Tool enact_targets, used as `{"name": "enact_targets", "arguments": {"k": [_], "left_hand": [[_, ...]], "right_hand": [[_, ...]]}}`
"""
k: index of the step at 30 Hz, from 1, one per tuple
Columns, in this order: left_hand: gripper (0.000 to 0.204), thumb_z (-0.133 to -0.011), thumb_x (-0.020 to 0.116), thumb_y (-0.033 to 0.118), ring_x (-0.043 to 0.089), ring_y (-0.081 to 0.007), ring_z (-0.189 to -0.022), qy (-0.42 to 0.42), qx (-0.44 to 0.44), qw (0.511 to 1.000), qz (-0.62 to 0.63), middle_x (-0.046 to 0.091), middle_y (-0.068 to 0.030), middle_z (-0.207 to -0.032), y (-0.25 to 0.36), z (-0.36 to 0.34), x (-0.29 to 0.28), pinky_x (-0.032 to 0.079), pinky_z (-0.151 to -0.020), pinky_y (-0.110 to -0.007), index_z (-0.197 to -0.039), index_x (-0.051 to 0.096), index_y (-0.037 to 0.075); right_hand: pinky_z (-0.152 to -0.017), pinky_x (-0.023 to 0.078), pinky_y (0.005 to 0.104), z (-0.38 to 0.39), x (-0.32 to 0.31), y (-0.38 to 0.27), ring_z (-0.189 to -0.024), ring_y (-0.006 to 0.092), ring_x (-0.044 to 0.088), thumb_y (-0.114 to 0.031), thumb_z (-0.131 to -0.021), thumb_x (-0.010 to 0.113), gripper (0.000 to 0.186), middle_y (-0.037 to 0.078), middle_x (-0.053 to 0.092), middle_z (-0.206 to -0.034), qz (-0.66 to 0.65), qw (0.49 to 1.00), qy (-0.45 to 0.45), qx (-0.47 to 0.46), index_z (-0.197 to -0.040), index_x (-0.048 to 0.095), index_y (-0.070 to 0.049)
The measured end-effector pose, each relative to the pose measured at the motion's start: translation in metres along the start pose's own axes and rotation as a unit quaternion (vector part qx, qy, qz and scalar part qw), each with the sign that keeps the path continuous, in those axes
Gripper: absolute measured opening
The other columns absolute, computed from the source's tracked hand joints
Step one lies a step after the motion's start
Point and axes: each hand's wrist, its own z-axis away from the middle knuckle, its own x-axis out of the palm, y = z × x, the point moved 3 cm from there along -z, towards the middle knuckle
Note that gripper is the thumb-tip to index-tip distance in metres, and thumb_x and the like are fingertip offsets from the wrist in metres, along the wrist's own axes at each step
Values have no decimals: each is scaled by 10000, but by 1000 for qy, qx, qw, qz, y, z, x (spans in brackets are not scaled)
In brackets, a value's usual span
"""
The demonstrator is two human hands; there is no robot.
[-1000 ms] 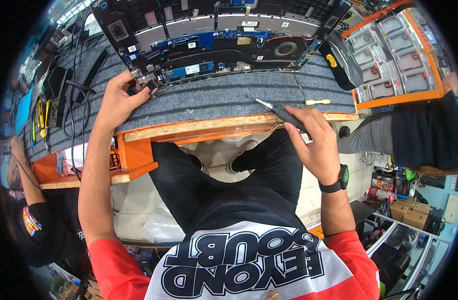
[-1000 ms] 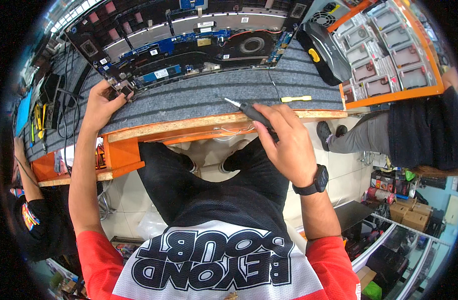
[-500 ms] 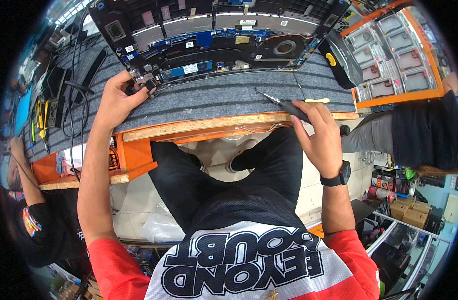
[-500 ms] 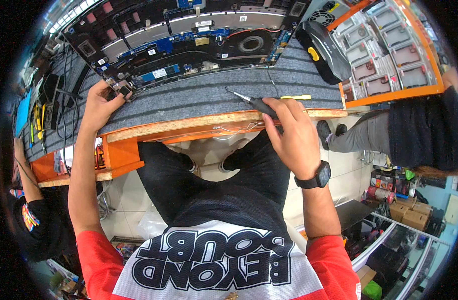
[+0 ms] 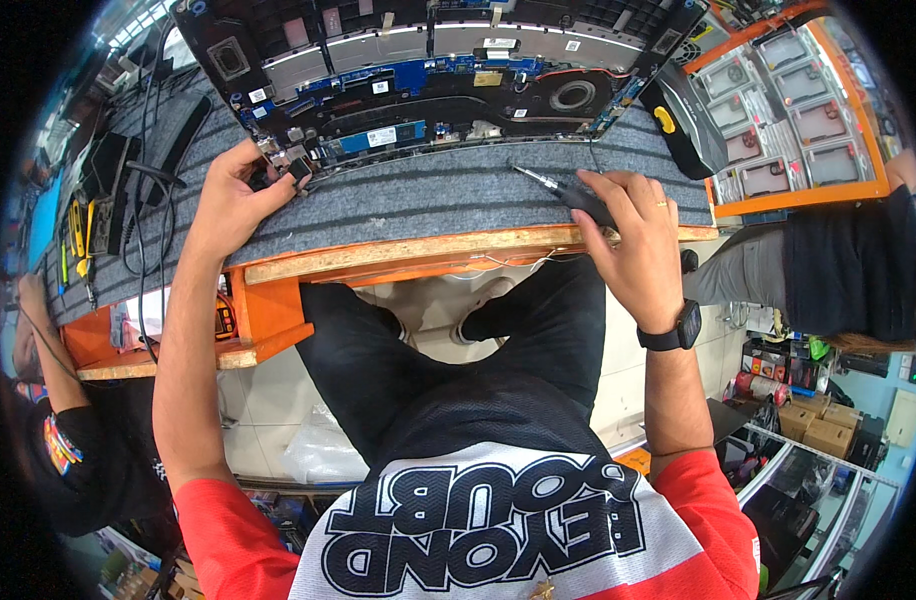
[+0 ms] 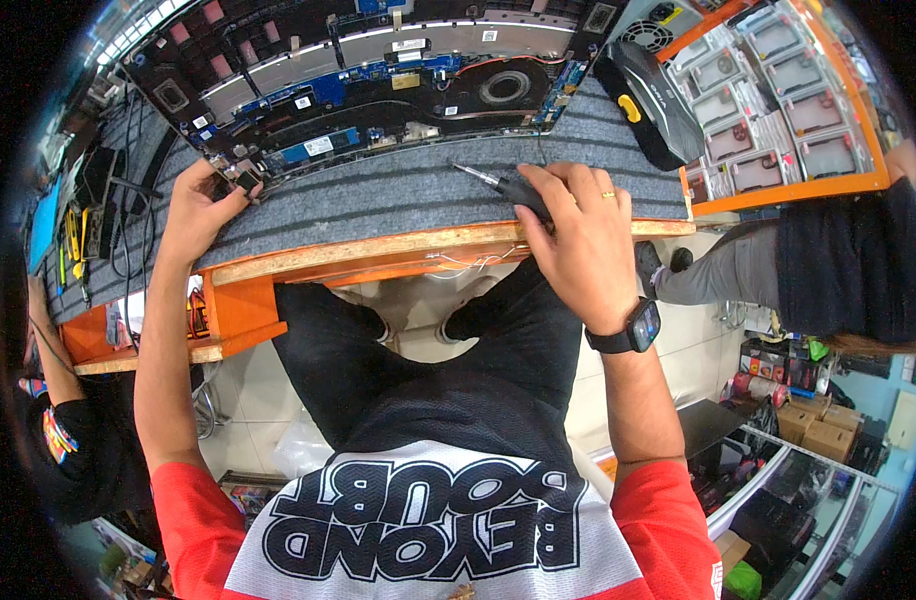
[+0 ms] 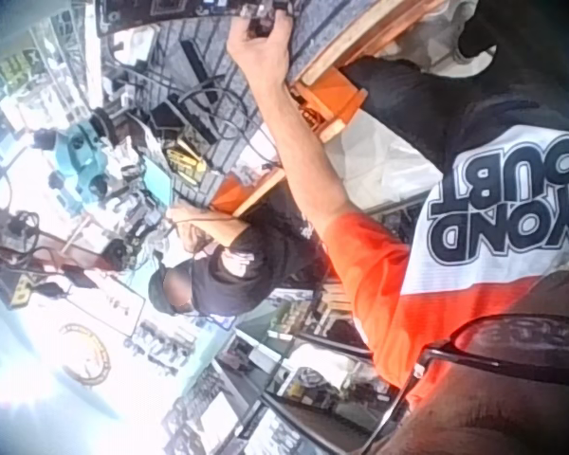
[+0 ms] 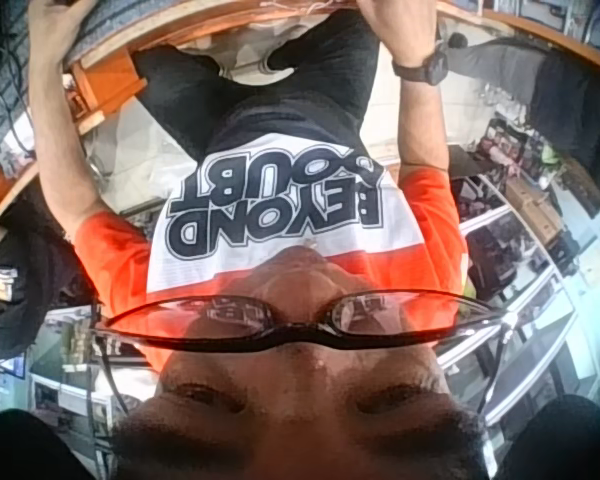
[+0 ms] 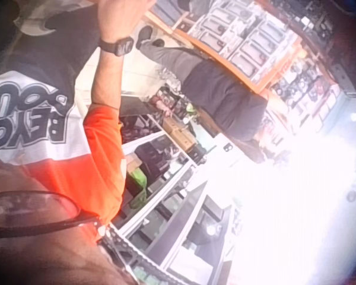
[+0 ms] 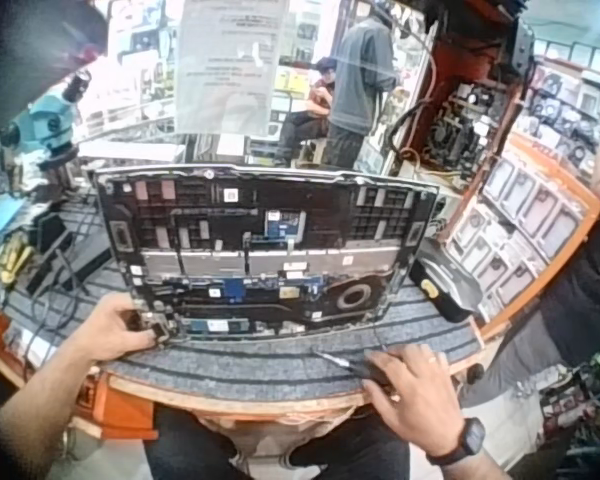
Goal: The person manipulates the internals of a laptop by hand and using a screwdriver to reassemble components near the hinge and motherboard.
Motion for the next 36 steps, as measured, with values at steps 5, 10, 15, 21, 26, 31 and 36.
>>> {"name": "enact_targets", "arguments": {"k": [5,10,15,21,26,31,36], "left_hand": [[266,-870,662,-48,671,-137,-964,-3,6,1000,16,706,-68,-1042,-4,0,-1,527,-909,-298,-1134,655,-20],[310,-859,659,-45,666,-139,-982,2,5,1000,11,705,-70,-1061,-7,-1,-1,527,-916,-303,-1169,649,-26],[306,-828,680,-5,539,-90,-869,14,36,999,39,669,6,-976,-1,-2,4,462,-828,-259,-1133,693,12],[340,-850,646,-58,664,-139,-977,-8,27,1000,-1,703,-70,-1079,-5,-1,-1,539,-900,-302,-1189,641,-30],[347,-841,643,-70,663,-133,-976,-10,27,999,12,699,-65,-1072,-3,-2,1,548,-911,-302,-1187,638,-34],[362,-832,631,-76,660,-133,-972,-4,17,1000,0,697,-61,-1068,-4,-1,0,549,-918,-307,-1192,641,-31],[370,-829,637,-70,656,-132,-989,-4,8,1000,-10,697,-59,-1071,0,0,-1,548,-926,-310,-1197,646,-30]], "right_hand": [[-839,413,401,-16,15,-18,-994,251,578,-207,-857,749,347,35,636,-1094,-30,998,15,-46,-1184,676,-122],[-828,431,401,-29,29,-28,-977,261,587,-218,-857,753,321,51,637,-1023,-58,997,34,-43,-1149,686,-102],[-782,472,406,-35,49,-23,-915,278,600,-171,-864,745,218,66,625,-954,-98,992,58,-47,-1059,700,-83],[-761,505,396,-42,53,-31,-870,276,609,-110,-855,744,125,61,624,-913,-108,984,67,-123,-960,684,-81],[-747,520,378,-52,53,-42,-861,261,623,-85,-829,762,155,48,626,-912,-119,975,33,-187,-964,686,-91],[-770,524,380,-56,55,-42,-867,259,598,-149,-852,733,170,53,573,-906,-112,970,11,-218,-1001,674,-90],[-789,530,386,-55,50,-38,-894,282,619,-136,-848,761,252,76,615,-949,-152,969,4,-195,-1086,702,-73]]}}
